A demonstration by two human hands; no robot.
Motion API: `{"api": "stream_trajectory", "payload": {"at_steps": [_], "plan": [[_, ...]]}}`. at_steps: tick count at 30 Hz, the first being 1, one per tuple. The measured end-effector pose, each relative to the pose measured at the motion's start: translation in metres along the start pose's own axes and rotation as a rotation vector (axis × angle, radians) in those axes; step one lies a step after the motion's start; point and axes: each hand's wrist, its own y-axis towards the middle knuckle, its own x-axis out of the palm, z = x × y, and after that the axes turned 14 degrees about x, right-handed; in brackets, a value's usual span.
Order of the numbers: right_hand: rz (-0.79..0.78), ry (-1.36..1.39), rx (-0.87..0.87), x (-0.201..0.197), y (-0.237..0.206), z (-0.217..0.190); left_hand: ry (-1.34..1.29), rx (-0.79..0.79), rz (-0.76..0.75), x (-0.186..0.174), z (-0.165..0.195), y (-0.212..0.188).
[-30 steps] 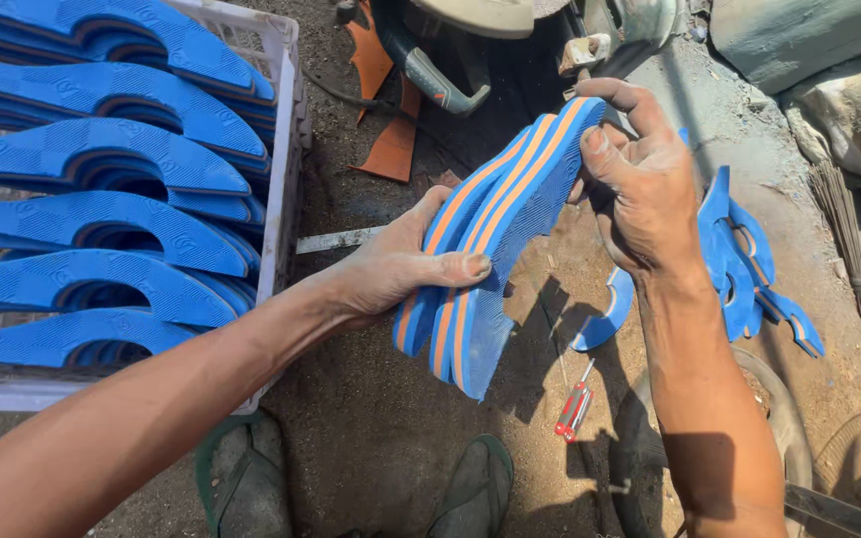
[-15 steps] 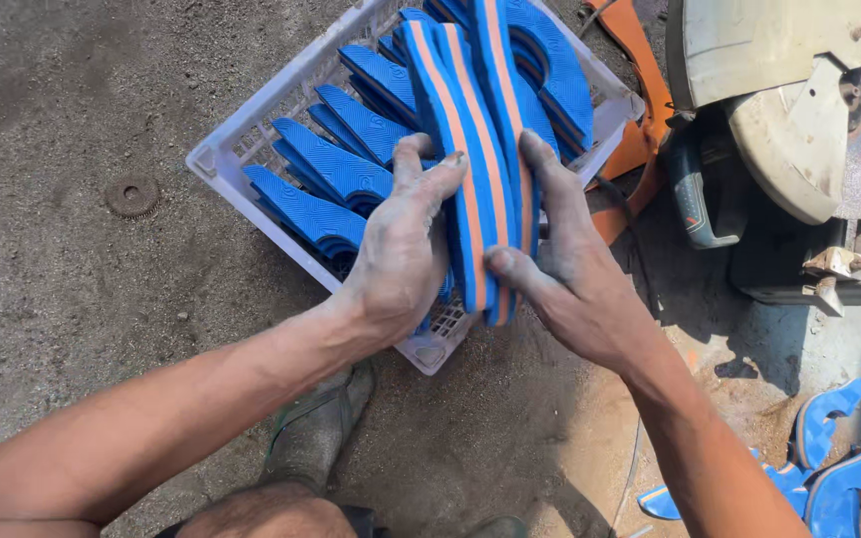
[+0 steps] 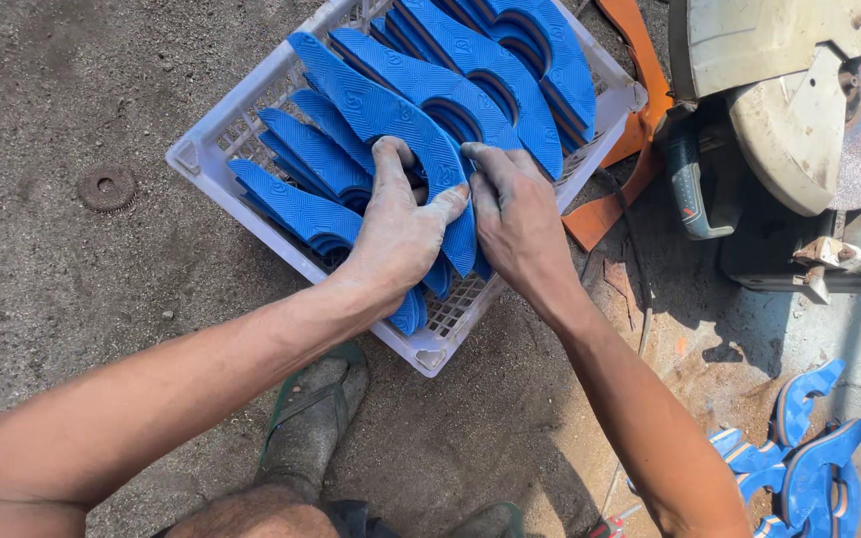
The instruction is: The person repeatedly picks up blue and orange sandals from a pile on the floor and places them into a white plastic crate. The person handles the sandals one at a time, stacking them neatly inside the crate until it is full.
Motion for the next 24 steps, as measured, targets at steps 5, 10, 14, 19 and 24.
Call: {"api": "stream_trajectory", "payload": {"at_steps": [5, 10, 14, 19, 24], "plan": [[-0.049, -0.074, -0.206, -0.005, -0.024, -0.004, 0.004, -0.05, -0.047, -0.012, -0.006, 0.013], [-0.001, -0.205, -0.22, -0.009, -0.019, -0.013, -0.054, -0.231, -0.14, -0.026, 0.01, 0.021], [0.061, -0.041, -0.097, -0.028, -0.014, -0.005, 0.778, 0.291, -0.281, -0.047, 0.029, 0.011], [0.056, 0.305, 0.102, -0.054, -0.011, 0.014, 1.434, 1.188, -0.448, -0.075, 0.03, 0.028], [0.014, 0.633, 0.129, -0.063, -0.011, 0.016, 1.329, 1.072, -0.557, -0.071, 0.016, 0.055]]}}
